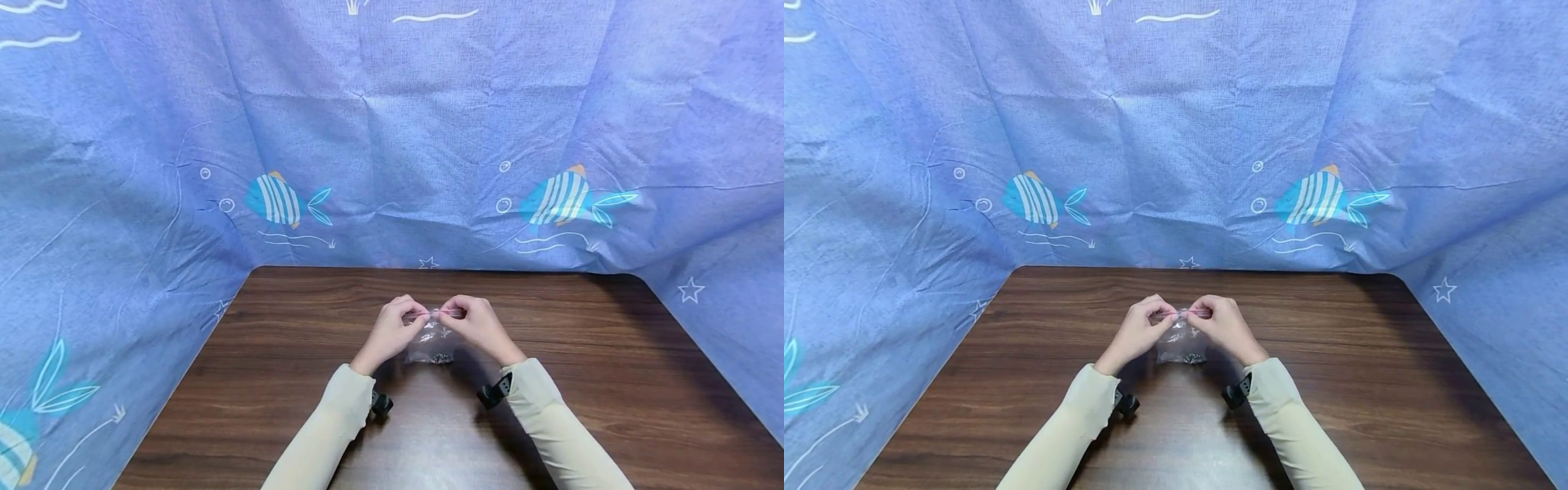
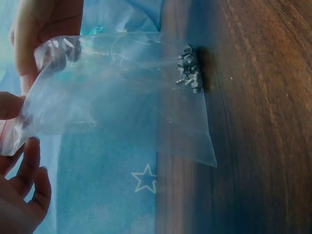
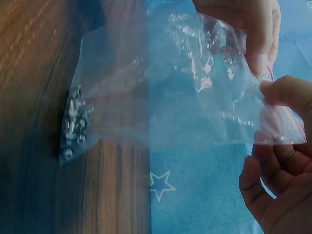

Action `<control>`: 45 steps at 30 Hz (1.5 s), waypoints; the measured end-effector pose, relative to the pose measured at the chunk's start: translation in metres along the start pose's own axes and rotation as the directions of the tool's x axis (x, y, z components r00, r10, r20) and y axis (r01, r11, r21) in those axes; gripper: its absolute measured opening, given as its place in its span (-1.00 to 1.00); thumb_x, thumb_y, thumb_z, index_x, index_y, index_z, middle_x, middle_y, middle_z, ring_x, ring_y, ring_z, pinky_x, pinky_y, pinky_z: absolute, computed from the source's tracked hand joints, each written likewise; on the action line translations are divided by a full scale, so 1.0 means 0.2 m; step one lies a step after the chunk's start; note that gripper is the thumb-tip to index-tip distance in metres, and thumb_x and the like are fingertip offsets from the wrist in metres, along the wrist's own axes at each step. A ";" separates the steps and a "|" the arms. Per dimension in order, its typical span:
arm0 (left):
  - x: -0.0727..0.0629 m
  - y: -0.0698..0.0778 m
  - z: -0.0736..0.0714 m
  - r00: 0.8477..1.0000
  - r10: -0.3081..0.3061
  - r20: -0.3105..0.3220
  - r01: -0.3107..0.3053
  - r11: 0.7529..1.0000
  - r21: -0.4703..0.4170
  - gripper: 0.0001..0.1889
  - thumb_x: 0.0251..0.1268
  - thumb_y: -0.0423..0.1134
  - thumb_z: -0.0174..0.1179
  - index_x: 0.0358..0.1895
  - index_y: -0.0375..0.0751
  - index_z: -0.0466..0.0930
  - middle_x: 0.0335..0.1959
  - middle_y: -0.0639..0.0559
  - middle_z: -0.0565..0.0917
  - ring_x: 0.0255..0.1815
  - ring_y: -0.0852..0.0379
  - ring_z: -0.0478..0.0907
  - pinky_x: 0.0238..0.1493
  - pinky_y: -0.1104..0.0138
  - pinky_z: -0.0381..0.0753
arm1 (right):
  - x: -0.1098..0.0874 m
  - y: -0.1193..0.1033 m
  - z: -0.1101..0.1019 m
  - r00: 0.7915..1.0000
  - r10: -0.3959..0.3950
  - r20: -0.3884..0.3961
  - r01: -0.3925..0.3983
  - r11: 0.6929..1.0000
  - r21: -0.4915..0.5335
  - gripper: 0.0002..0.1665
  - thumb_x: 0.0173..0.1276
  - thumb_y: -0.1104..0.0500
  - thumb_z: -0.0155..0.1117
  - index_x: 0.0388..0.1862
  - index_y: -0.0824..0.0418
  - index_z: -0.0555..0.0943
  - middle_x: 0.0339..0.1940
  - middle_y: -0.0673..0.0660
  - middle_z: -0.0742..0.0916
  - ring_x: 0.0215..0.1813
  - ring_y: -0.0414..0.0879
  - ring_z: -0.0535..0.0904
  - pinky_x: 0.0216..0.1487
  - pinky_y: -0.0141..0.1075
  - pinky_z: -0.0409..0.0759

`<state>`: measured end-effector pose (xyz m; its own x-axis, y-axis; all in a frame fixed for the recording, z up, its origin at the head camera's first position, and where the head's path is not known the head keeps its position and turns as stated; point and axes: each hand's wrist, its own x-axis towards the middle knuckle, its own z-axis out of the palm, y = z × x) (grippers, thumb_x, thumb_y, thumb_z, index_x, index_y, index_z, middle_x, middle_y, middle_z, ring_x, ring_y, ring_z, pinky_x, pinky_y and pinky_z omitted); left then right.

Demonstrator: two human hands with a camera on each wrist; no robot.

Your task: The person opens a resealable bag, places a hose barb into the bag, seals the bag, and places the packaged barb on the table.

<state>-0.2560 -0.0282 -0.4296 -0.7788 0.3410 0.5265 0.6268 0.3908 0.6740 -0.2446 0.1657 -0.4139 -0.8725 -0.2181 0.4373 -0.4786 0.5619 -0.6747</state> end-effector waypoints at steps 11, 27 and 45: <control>0.00 -0.02 -0.05 0.995 -0.095 0.020 0.095 0.995 0.022 -0.93 0.12 -0.30 0.37 -0.33 -0.15 0.80 -0.55 0.07 0.62 -0.55 0.35 0.33 -0.48 0.50 0.32 | -0.01 0.02 -0.08 0.992 -0.107 0.064 0.113 0.988 -0.103 -0.94 0.18 0.24 0.41 -0.35 0.20 0.74 -0.42 0.02 0.76 -0.37 -0.21 0.63 -0.30 -0.36 0.58; -0.02 0.06 -0.14 0.981 -0.136 0.139 0.135 0.991 0.012 -0.87 0.21 -0.28 0.29 -0.21 -0.12 0.78 -0.35 0.03 0.75 -0.48 0.32 0.44 -0.44 0.47 0.42 | -0.05 0.00 -0.18 0.969 -0.193 0.156 0.208 0.974 -0.086 -0.85 0.21 0.33 0.35 -0.24 0.20 0.76 -0.42 0.00 0.76 -0.50 -0.38 0.44 -0.47 -0.43 0.46; -0.03 0.10 -0.14 0.948 -0.232 0.216 0.269 0.949 -0.166 -0.77 0.24 -0.26 0.28 -0.08 -0.26 0.73 -0.18 -0.09 0.76 -0.21 0.21 0.66 -0.31 0.50 0.53 | -0.10 -0.01 -0.29 0.970 -0.028 0.242 0.055 0.993 -0.105 -0.85 0.28 0.28 0.31 -0.19 0.19 0.74 -0.30 0.06 0.78 -0.45 -0.32 0.48 -0.41 -0.41 0.48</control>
<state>-0.2396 -0.0454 -0.4043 -0.8786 0.4179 0.2312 0.3807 0.3206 0.8673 -0.2212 0.2149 -0.3871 -0.8568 -0.4204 0.2986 -0.5125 0.6301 -0.5834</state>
